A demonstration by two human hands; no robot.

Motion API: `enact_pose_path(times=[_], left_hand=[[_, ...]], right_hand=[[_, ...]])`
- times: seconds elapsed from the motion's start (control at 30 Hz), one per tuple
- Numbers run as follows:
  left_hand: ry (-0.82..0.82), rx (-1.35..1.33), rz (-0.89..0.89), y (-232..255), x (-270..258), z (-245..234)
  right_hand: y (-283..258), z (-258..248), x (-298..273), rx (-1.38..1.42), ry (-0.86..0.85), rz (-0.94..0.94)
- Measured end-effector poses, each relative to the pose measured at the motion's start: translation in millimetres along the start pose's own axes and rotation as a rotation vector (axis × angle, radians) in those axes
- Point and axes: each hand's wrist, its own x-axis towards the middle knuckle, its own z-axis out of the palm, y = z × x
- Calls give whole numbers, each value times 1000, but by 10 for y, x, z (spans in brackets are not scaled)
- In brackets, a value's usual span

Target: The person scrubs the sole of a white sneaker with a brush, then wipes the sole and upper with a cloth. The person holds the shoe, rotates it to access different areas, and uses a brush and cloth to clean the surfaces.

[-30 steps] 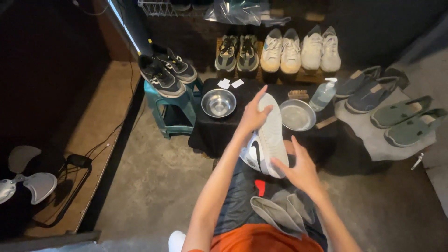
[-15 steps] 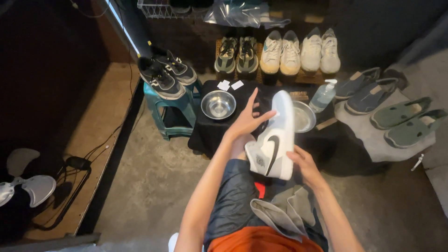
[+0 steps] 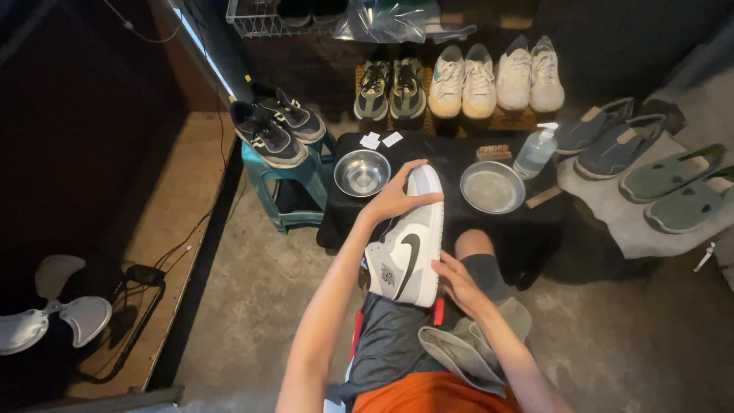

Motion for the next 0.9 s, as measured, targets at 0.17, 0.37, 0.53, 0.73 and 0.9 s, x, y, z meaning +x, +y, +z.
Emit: enact_pose_path(times=[0.17, 0.37, 0.53, 0.73, 0.9], left_hand=[[-14, -41, 88, 90, 66, -104], [42, 33, 255, 214, -122, -72], [406, 278, 794, 9, -304, 358], [212, 422, 1470, -135, -1127, 1206], [-613, 665, 654, -876, -1031, 1861]], right_hand=[[104, -90, 199, -71, 10, -71], [118, -95, 173, -63, -50, -85], [448, -327, 359, 134, -48, -98], [258, -927, 667, 18, 206, -279], [-629, -836, 336, 33, 209, -158]])
